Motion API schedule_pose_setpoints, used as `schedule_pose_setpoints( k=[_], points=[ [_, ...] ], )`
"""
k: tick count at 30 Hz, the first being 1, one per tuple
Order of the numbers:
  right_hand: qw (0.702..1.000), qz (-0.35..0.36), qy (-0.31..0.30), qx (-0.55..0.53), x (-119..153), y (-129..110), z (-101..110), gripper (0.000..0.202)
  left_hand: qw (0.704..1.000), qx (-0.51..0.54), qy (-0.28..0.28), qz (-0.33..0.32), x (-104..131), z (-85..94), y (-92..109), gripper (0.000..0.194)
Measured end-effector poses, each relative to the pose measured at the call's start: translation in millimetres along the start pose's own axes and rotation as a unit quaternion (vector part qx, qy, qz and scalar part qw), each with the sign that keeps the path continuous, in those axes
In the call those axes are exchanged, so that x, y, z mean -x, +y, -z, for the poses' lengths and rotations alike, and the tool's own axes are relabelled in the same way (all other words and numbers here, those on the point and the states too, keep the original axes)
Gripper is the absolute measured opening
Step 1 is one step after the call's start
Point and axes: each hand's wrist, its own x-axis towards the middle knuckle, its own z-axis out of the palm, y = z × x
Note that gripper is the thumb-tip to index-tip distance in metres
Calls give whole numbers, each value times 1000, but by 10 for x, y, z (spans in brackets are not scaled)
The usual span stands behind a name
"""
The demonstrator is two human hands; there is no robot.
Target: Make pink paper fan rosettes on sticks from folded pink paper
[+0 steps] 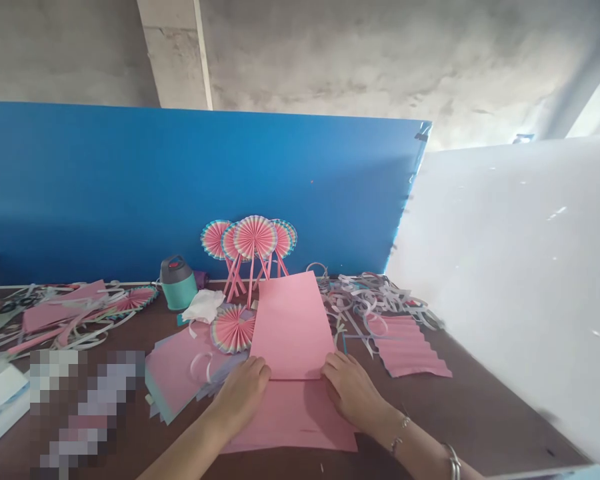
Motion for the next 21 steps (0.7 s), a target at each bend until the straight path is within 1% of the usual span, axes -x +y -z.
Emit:
schedule_pose_setpoints(
  k=[2, 6, 8, 10, 12, 15, 18, 20, 21],
  points=[
    [999, -32, 8, -41, -5, 6, -4, 23, 999, 32, 12, 18, -24, -17, -27, 29],
    [992, -84, -5, -96, -73, 23, 2, 23, 996, 85, 20, 35, -107, -4, -87, 26],
    [991, -98, -2, -88, -101, 22, 28, 22, 995, 91, 23, 33, -127, 4, -97, 25],
    [994, -94, 2, -50, -116, 0, 59, 20, 997, 73, 24, 32, -124, 7, -83, 26],
    [998, -68, 2, 4, -128, -50, 70, 19, 999, 38, 24, 21, -111, 3, -41, 27],
    [996, 7, -3, 89, -154, -165, -1, 20, 1000, -8, 14, -16, -105, -22, 54, 27],
    [983, 87, 4, 160, -185, -271, -146, 27, 997, -65, -13, -42, -125, -91, 131, 39],
    [976, 110, 5, 187, -194, -310, -227, 30, 994, -100, -19, -44, -134, -162, 148, 46],
    [974, 111, 7, 195, -192, -317, -255, 31, 993, -110, -15, -43, -131, -200, 145, 47]
  ],
)
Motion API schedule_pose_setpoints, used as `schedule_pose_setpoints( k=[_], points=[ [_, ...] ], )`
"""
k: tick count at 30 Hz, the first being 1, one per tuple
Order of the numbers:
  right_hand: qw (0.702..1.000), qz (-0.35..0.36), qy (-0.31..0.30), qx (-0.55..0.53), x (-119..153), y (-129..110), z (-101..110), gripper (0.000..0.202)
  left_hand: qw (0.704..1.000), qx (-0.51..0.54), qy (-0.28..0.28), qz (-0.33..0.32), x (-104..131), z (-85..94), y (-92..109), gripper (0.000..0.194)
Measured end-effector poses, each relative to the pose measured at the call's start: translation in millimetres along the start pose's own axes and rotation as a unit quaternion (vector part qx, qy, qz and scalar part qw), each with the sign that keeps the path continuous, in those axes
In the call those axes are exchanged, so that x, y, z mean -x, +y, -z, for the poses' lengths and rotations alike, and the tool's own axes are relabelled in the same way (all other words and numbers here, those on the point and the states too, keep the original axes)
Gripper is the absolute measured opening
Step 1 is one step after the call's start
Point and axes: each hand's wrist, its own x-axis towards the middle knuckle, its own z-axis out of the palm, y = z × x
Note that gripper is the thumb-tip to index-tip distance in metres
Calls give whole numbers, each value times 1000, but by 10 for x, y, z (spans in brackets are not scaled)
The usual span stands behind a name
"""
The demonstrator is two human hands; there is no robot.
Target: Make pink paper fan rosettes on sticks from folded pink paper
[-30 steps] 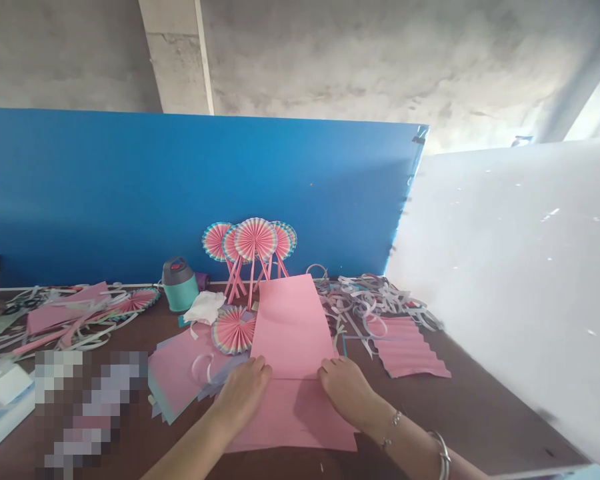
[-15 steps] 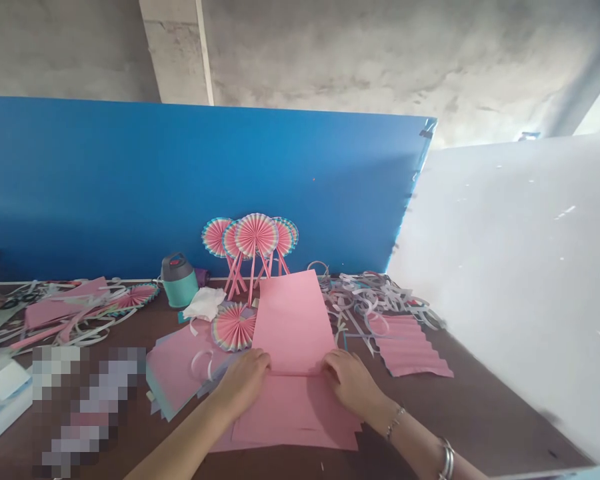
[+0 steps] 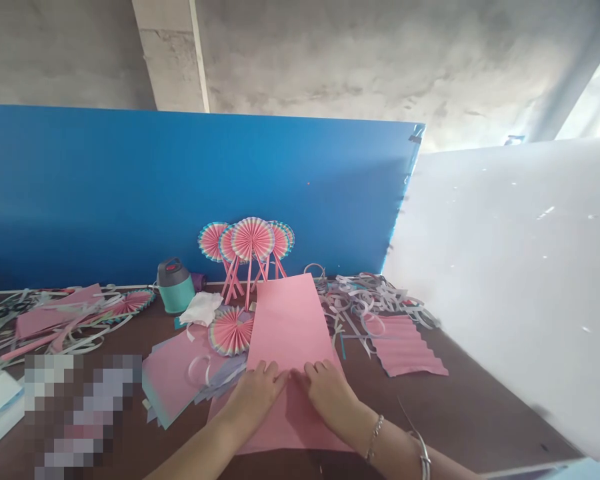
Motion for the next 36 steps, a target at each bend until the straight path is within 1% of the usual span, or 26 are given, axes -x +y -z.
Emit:
schedule_pose_setpoints(
  k=[3, 5, 7, 10, 13, 15, 18, 22, 24, 26, 29, 31, 34, 36],
  points=[
    [1000, -19, 9, 8, 47, 3, -42, 33, 1000, -4, 23, 13, 50, -89, -17, 51],
    [999, -26, 19, 0, 114, 45, -64, 32, 999, 6, 21, 24, 113, -95, -41, 51],
    [999, -37, 21, -13, 187, 107, -80, 29, 999, 20, 4, 34, 178, -48, -59, 51],
    [998, -59, 2, -26, 249, 195, -80, 22, 998, 35, -20, 48, 229, 83, -58, 49],
    [998, -51, -10, -25, 212, 235, -65, 14, 996, 46, -25, 74, 200, 200, -51, 37],
    [999, -42, -22, -24, 161, 235, -71, 13, 995, 50, -26, 83, 157, 233, -65, 34],
    [998, -42, -36, -10, 119, 232, -98, 16, 997, 44, -30, 60, 108, 218, -120, 35],
    [1000, -14, -7, -4, 149, 259, -94, 18, 999, 22, -7, 30, 99, 170, -173, 32],
    [1000, 1, -9, -9, 169, 275, -71, 16, 999, 23, 4, 23, 113, 159, -171, 30],
    [1000, 2, -12, -19, 186, 288, -45, 15, 999, 44, 3, 30, 137, 154, -156, 30],
    [998, -23, -6, -62, 209, 311, -10, 17, 992, 105, 3, 65, 181, 154, -141, 31],
    [991, -57, -7, -118, 219, 340, 10, 18, 983, 158, 14, 92, 194, 164, -151, 31],
    [970, -117, -7, -214, 209, 403, 31, 20, 966, 223, 29, 125, 169, 197, -194, 29],
    [954, -147, -21, -262, 185, 445, 51, 22, 961, 241, 31, 129, 135, 225, -226, 27]
  ],
)
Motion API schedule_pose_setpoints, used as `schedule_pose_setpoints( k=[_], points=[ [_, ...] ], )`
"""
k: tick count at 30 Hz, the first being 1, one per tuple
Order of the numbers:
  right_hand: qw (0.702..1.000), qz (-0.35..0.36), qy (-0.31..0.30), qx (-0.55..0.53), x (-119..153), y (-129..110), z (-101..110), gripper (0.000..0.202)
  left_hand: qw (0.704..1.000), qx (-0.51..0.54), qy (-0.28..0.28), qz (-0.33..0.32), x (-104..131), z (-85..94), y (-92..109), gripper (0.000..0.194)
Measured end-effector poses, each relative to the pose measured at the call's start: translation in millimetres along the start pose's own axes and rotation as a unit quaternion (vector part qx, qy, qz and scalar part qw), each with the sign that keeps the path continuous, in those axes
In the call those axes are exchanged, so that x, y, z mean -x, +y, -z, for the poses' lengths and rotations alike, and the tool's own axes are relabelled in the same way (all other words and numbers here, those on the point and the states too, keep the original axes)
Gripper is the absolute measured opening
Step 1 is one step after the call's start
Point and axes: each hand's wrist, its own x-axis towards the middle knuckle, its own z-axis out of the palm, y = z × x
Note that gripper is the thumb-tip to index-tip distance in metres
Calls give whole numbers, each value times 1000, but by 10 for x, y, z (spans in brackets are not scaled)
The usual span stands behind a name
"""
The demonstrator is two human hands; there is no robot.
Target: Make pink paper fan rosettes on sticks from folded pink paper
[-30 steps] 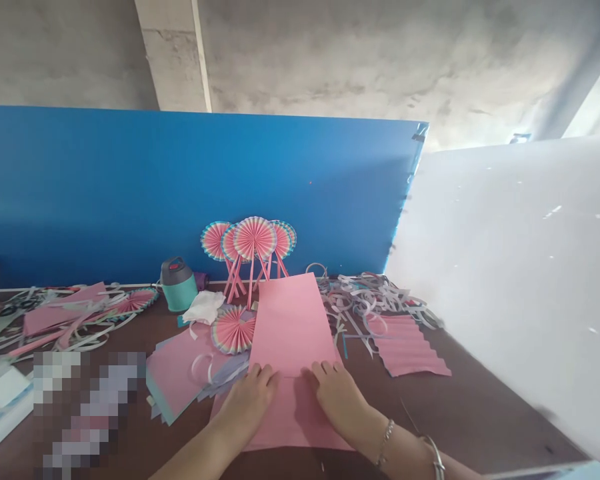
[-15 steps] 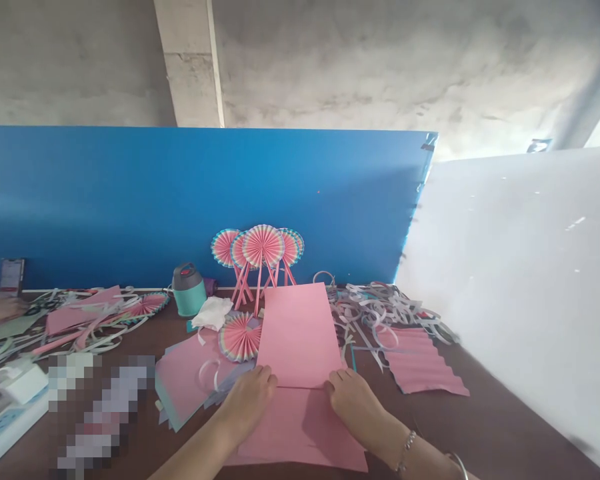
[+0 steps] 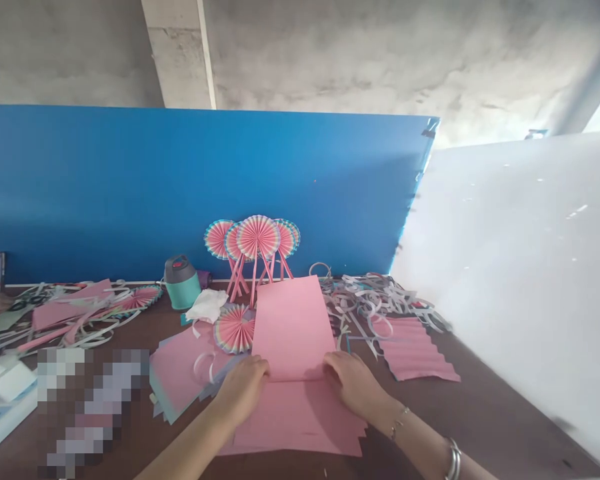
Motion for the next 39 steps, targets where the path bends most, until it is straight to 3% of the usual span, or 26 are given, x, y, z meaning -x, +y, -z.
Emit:
schedule_pose_setpoints(
  k=[3, 6, 12, 15, 22, 27, 33, 39],
  points=[
    [1000, -24, -16, -13, -44, -21, 65, 22, 1000, -17, -10, -17, -42, 35, 6, 26],
    [999, -5, -8, 50, -58, -118, 97, 21, 996, -79, -15, -48, -39, 15, 33, 27],
    [961, 163, 24, 221, -71, -315, -139, 28, 970, -213, -16, -118, -14, -206, 93, 36],
    [945, 200, 48, 256, -81, -296, -291, 30, 957, -266, -8, -119, -15, -309, 97, 40],
    [943, 193, 79, 259, 26, -147, -316, 28, 954, -280, 5, -109, 88, -334, -21, 46],
    [953, 167, 56, 245, 83, -49, -215, 11, 971, -225, -32, -75, 141, -170, -5, 49],
    [955, 152, 21, 255, 18, -72, -133, 12, 975, -204, -51, -69, 93, -6, 101, 41],
    [991, 74, -4, 114, 10, 5, -27, 18, 994, -86, -28, -53, 17, 1, -48, 34]
  ],
)
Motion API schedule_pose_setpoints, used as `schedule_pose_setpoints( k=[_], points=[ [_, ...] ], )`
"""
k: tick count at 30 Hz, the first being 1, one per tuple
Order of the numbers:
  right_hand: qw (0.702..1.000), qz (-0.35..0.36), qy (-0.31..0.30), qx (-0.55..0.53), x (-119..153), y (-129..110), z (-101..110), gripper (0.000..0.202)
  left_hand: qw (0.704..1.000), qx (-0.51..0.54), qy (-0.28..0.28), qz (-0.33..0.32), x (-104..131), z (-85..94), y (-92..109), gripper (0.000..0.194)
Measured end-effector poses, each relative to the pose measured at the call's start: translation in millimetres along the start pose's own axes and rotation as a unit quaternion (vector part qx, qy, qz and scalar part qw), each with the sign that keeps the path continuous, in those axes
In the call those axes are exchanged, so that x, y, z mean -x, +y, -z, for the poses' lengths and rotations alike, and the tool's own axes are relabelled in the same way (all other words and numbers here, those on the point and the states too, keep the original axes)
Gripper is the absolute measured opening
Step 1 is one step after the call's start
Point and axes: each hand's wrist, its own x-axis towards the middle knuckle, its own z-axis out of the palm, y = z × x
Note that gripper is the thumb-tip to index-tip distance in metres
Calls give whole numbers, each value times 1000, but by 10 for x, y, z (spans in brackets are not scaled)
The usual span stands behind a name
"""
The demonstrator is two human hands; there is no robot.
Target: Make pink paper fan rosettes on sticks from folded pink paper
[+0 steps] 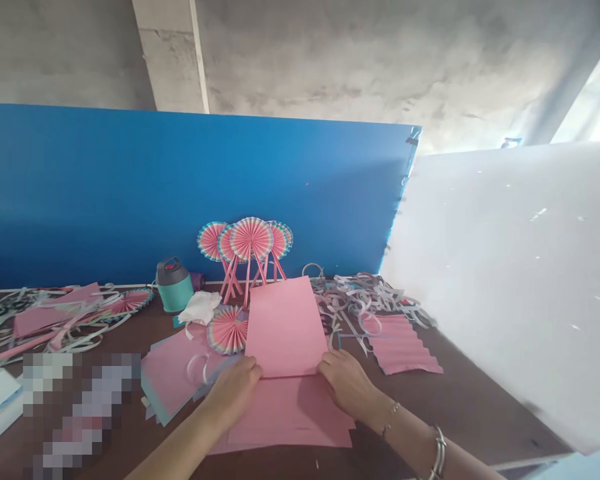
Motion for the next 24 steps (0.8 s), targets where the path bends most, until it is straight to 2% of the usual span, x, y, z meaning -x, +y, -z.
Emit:
schedule_pose_setpoints(
  k=[3, 6, 8, 13, 17, 21, 24],
  points=[
    [995, -53, -1, -85, -42, 52, 37, 24, 998, 56, 23, 13, -66, 24, -49, 30],
    [991, -83, -4, -108, -94, 57, 62, 30, 1000, 17, 10, 4, -108, 76, -21, 28],
    [993, -88, -1, -82, -116, 25, 87, 28, 1000, -25, 0, -9, -112, 93, 18, 30],
    [998, -39, -10, 54, -150, -153, 118, 19, 994, -108, -2, -34, -85, -25, 87, 34],
    [991, 48, 18, 125, -162, -271, 11, 23, 980, -190, 19, -50, -90, -211, 130, 57],
    [984, 82, 29, 159, -146, -307, -99, 33, 970, -235, 45, -53, -96, -330, 153, 55],
    [983, 77, 42, 160, -130, -301, -139, 33, 971, -227, 55, -56, -68, -315, 134, 52]
  ],
)
